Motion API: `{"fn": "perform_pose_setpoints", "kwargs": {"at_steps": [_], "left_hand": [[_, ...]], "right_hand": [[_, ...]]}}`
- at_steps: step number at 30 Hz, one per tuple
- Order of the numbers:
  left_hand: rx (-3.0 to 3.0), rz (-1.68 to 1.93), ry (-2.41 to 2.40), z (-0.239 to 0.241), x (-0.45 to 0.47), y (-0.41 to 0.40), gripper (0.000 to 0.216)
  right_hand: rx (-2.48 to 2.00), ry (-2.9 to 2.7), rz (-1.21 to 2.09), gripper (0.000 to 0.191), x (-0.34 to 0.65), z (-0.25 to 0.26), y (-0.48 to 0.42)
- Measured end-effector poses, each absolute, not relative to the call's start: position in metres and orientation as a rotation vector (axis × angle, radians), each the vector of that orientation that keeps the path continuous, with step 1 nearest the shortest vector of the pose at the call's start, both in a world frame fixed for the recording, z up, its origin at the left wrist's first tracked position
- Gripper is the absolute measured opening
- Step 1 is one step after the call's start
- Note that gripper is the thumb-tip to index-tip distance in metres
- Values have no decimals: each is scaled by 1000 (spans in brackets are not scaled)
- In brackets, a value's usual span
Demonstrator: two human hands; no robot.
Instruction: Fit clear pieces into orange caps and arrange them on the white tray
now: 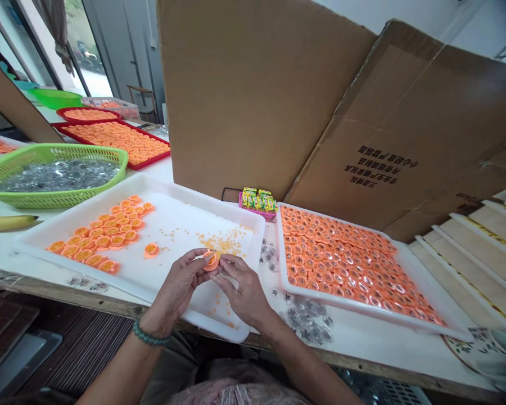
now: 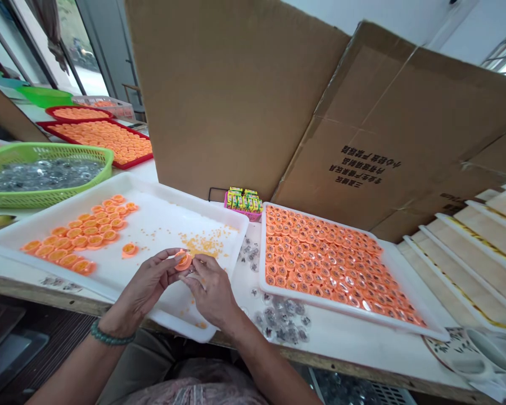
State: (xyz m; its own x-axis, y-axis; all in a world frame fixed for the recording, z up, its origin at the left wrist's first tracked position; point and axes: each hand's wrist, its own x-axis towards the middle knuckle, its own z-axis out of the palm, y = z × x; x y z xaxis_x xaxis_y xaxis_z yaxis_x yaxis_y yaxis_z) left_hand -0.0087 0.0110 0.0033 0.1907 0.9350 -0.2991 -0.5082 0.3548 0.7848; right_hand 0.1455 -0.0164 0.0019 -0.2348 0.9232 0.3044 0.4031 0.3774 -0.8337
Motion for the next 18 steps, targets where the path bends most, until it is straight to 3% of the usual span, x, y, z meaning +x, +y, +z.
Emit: {"fn": "perform_pose_setpoints", "kwargs": {"at_steps": [9, 18], "left_hand": [[565, 1116, 849, 5, -9, 11, 25], [585, 1124, 893, 5, -8, 11, 28]], "right_hand": [[-1158, -1705, 846, 28, 144, 3, -14], [-1206, -1208, 1320, 25, 147, 1, -5]]}}
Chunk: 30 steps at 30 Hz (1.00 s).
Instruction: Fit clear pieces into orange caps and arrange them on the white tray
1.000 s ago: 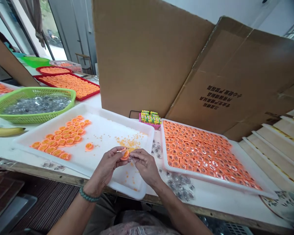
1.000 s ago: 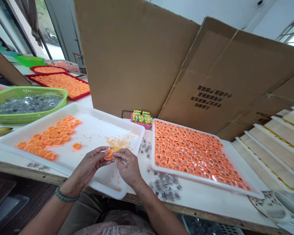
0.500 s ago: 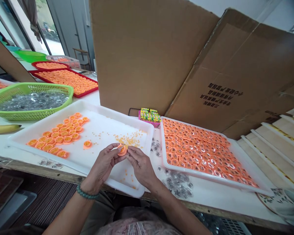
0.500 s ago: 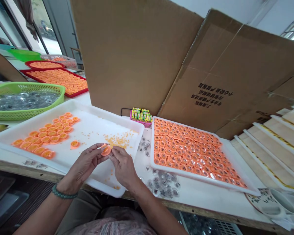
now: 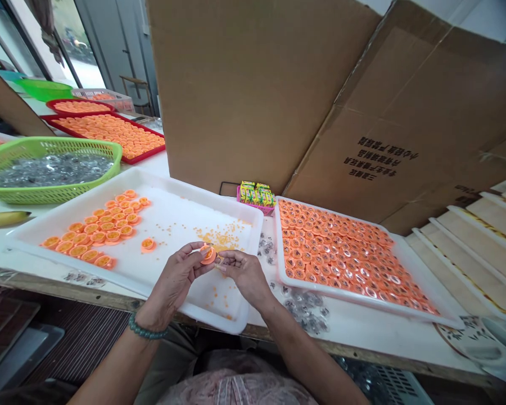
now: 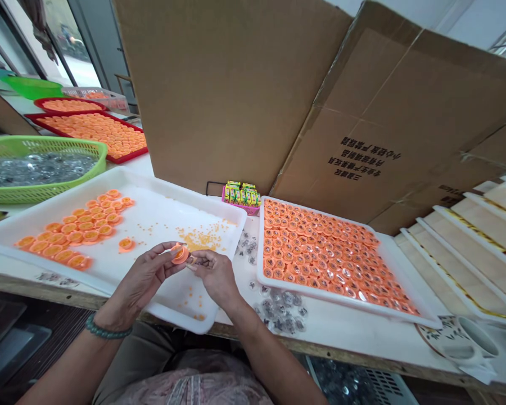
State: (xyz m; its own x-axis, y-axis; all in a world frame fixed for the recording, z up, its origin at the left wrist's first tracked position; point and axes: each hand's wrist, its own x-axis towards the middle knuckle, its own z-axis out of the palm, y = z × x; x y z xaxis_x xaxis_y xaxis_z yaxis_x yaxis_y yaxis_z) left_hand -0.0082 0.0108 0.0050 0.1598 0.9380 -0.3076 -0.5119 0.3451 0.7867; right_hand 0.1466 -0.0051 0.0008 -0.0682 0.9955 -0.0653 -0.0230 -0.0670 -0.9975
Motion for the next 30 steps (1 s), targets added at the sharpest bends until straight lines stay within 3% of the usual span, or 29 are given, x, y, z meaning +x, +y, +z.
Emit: {"fn": "perform_pose_setpoints", "kwargs": {"at_steps": [10, 16, 21, 30], "left_hand": [[701, 1094, 988, 5, -6, 8, 31], [693, 1078, 971, 7, -5, 7, 25], [707, 1066, 984, 5, -4, 7, 25], [743, 1053, 975, 2, -4, 6, 26]], "right_hand": [[-1081, -1100, 1260, 15, 153, -5, -8], [-982, -1087, 1287, 33, 161, -7, -6], [-923, -1103, 1354, 21, 163, -7, -6], [-923, -1081, 1363, 23, 161, -7, -6]]}}
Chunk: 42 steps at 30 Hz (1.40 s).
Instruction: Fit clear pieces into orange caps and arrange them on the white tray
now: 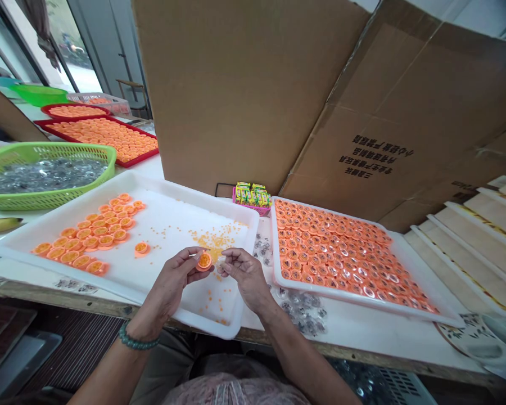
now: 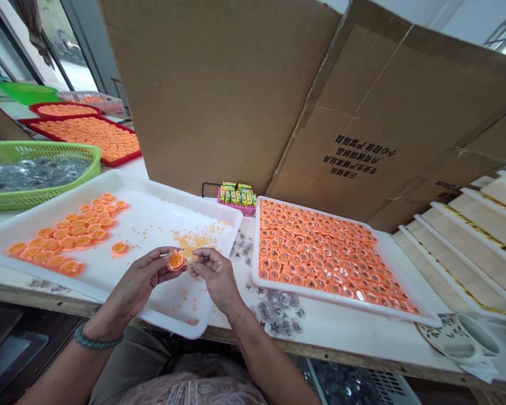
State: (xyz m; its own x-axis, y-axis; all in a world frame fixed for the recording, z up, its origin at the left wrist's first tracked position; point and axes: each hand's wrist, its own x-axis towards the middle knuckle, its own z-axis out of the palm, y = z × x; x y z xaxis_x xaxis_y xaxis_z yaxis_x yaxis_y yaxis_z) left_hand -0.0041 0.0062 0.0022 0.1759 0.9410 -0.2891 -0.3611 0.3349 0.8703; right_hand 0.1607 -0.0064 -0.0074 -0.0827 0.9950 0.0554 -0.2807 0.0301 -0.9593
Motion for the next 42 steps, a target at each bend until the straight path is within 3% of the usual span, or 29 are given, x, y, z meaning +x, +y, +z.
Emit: {"fn": "perform_pose_setpoints", "kwargs": {"at_steps": [13, 23, 31, 34, 40, 42], "left_hand": [[725, 1061, 976, 5, -2, 6, 28], [806, 1049, 913, 8, -3, 2, 28], [869, 1039, 975, 8, -1, 2, 43], [846, 1055, 959, 6, -2, 2, 41], [845, 1071, 912, 6, -3, 2, 31], [852, 1070, 920, 6, -3, 3, 29]], "right_hand": [[-1104, -1186, 1218, 16, 161, -7, 1], [-1179, -1694, 1083, 7, 154, 26, 24], [-1197, -1799, 1008, 8, 152, 25, 30], [-1209, -1796, 912, 17, 153, 27, 20], [-1176, -1864, 547, 56, 144, 10, -12], [-1183, -1884, 403, 57, 138, 1, -15]]}}
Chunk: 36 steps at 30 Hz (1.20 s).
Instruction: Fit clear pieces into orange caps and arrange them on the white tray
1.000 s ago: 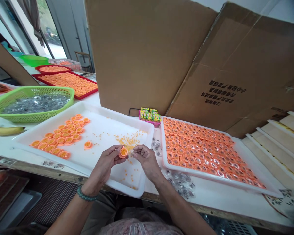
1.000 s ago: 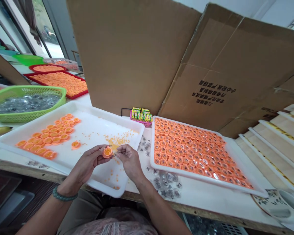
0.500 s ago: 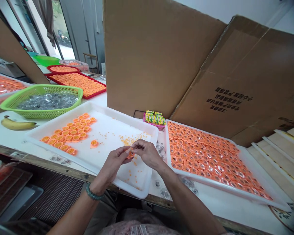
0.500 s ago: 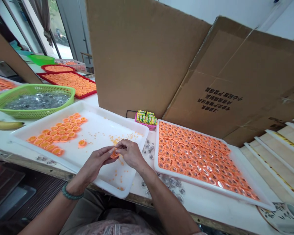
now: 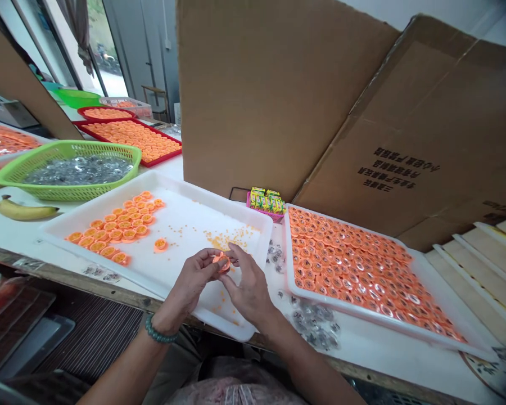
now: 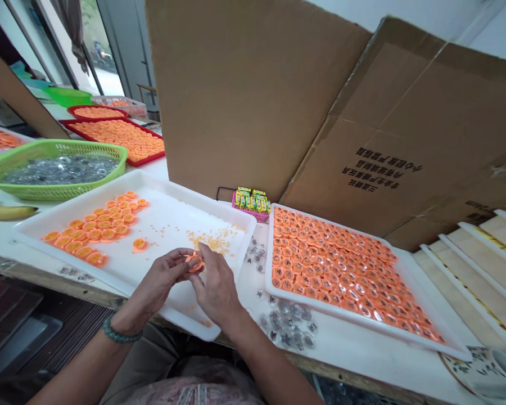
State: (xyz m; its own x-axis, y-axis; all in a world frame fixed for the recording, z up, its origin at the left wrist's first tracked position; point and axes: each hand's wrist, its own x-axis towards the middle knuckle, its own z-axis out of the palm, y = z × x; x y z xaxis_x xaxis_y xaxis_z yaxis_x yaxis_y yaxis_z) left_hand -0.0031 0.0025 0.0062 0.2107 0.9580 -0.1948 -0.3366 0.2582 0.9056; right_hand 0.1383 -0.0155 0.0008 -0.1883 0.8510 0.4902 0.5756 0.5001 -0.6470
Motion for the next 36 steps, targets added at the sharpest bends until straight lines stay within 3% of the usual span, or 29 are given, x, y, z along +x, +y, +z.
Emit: {"fn": "perform_pose_setpoints", "kwargs": {"at_steps": [20, 26, 30, 36], "left_hand": [[897, 1121, 953, 4, -4, 1, 24], [888, 1150, 939, 7, -3, -1, 27], [923, 1109, 969, 8, -4, 0, 51], [1113, 958, 1112, 13, -5, -5, 65]], "right_hand": [[-1191, -1876, 302, 54, 127, -9, -18], [-1162, -1821, 547, 54, 136, -1, -18], [-1184, -1644, 811, 42, 144, 8, -12], [-1329, -1768, 820, 14, 142, 17, -4]]}}
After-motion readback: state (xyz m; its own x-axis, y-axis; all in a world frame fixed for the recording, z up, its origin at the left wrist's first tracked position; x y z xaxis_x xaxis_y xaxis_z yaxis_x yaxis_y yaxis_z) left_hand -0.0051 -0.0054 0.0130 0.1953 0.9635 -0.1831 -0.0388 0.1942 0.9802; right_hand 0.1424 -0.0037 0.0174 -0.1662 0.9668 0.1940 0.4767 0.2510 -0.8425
